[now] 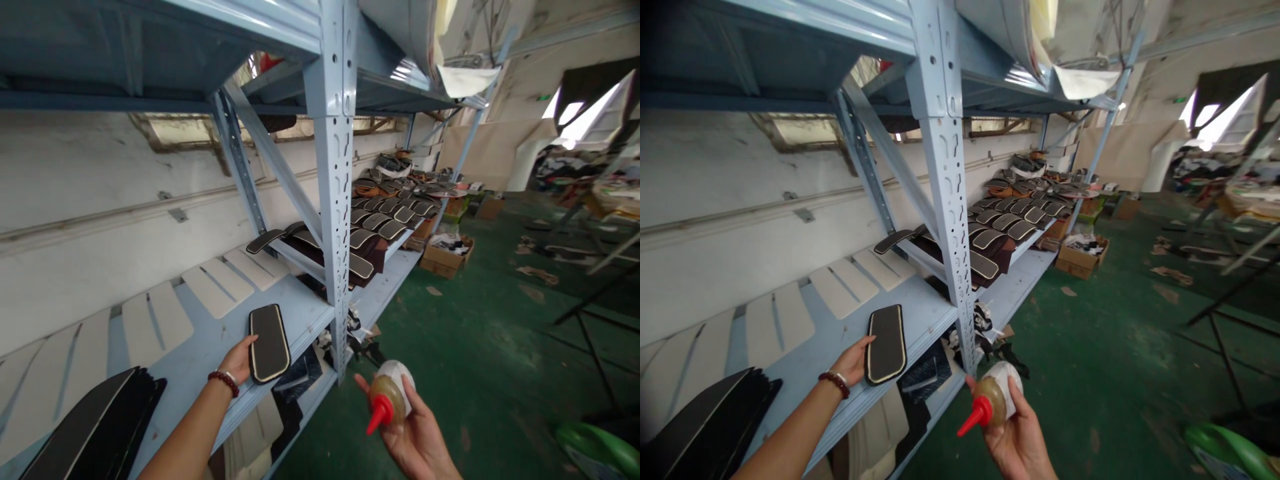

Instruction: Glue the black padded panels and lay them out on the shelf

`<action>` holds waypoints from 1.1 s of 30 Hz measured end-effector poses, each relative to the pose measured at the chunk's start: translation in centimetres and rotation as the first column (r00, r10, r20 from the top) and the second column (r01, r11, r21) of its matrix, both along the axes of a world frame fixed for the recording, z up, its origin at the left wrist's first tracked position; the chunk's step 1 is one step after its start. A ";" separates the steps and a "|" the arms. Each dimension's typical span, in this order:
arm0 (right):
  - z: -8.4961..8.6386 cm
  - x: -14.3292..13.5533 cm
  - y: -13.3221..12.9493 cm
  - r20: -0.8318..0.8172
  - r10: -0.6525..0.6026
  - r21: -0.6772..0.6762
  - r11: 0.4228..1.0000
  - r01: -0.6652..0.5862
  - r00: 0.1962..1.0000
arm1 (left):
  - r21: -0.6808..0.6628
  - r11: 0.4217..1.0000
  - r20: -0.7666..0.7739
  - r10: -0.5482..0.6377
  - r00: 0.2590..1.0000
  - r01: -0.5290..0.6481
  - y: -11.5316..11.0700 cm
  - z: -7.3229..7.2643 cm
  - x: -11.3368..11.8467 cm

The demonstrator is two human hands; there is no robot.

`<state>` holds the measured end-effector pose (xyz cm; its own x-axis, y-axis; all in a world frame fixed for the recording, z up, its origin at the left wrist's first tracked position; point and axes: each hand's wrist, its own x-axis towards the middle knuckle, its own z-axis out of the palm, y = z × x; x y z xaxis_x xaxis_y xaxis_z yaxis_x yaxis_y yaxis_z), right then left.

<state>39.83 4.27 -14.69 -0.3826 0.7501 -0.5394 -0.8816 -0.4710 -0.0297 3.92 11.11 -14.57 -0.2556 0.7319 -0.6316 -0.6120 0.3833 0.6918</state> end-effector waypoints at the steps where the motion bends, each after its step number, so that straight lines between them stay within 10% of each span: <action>1: -0.2 0.3 0.0 0.005 0.006 0.009 1.000 -0.006 1.000 | 0.006 1.000 0.023 0.007 1.000 -0.007 0.1 -0.2 -0.3; 11: -0.5 1.4 0.3 0.002 0.016 0.016 1.000 -0.016 1.000 | 0.156 0.965 0.208 0.178 0.962 -0.212 -5.5 0.7 -0.7; 23: -1.2 2.0 1.1 0.064 0.100 0.087 0.991 -0.105 0.993 | 0.143 0.764 0.170 0.607 0.776 -0.629 -9.5 -0.5 2.3; 33: -2.2 3.7 2.2 0.020 0.111 0.041 0.993 -0.112 0.994 | 0.047 0.767 0.018 0.640 0.768 -0.640 -10.5 -0.1 1.4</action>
